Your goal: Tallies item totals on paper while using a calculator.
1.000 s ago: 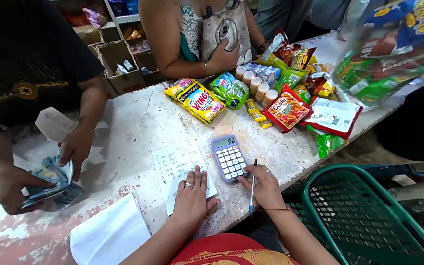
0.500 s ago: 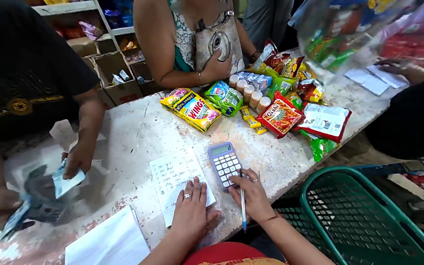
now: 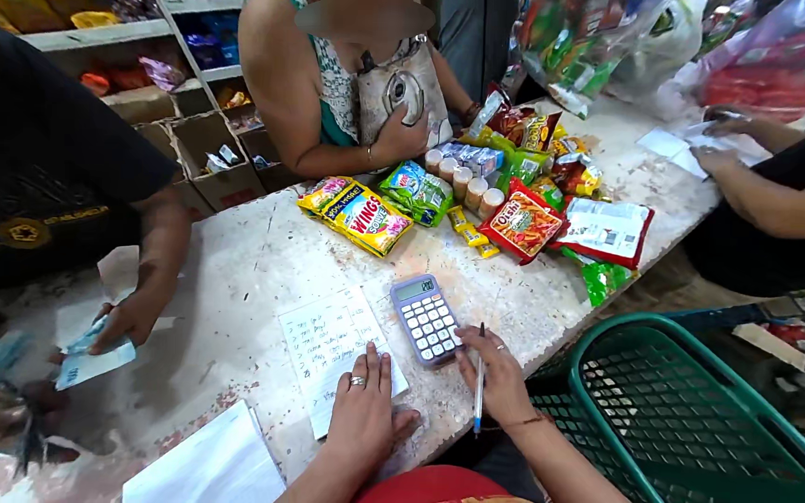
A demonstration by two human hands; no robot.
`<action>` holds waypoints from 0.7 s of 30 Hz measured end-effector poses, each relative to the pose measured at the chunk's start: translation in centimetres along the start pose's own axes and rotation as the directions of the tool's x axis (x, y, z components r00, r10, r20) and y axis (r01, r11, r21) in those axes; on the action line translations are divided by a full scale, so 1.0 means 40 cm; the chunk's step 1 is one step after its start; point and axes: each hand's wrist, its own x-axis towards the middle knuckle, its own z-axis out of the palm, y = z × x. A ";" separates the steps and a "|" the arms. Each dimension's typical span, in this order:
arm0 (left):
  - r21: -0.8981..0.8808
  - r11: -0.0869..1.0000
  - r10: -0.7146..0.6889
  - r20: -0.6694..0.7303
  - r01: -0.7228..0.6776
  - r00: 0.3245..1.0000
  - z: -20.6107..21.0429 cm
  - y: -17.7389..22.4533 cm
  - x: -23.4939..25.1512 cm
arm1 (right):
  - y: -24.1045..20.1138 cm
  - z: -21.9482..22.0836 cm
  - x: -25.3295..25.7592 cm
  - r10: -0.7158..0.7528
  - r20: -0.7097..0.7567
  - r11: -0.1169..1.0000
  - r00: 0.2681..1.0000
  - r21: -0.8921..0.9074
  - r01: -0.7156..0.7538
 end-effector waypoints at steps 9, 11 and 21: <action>-0.051 0.999 0.000 0.148 0.007 0.989 -0.026 0.028 0.002 | 0.037 0.008 -0.020 -0.026 0.029 0.990 0.999 -0.136 0.030; -0.034 0.999 0.000 0.144 0.005 0.990 -0.027 0.032 0.005 | 0.019 -0.005 -0.001 0.005 0.071 0.986 0.997 -0.166 0.007; 0.090 0.996 -0.014 0.346 -0.019 0.938 -0.074 0.048 0.017 | -0.051 0.019 0.067 -0.088 0.214 0.991 0.973 -0.083 0.107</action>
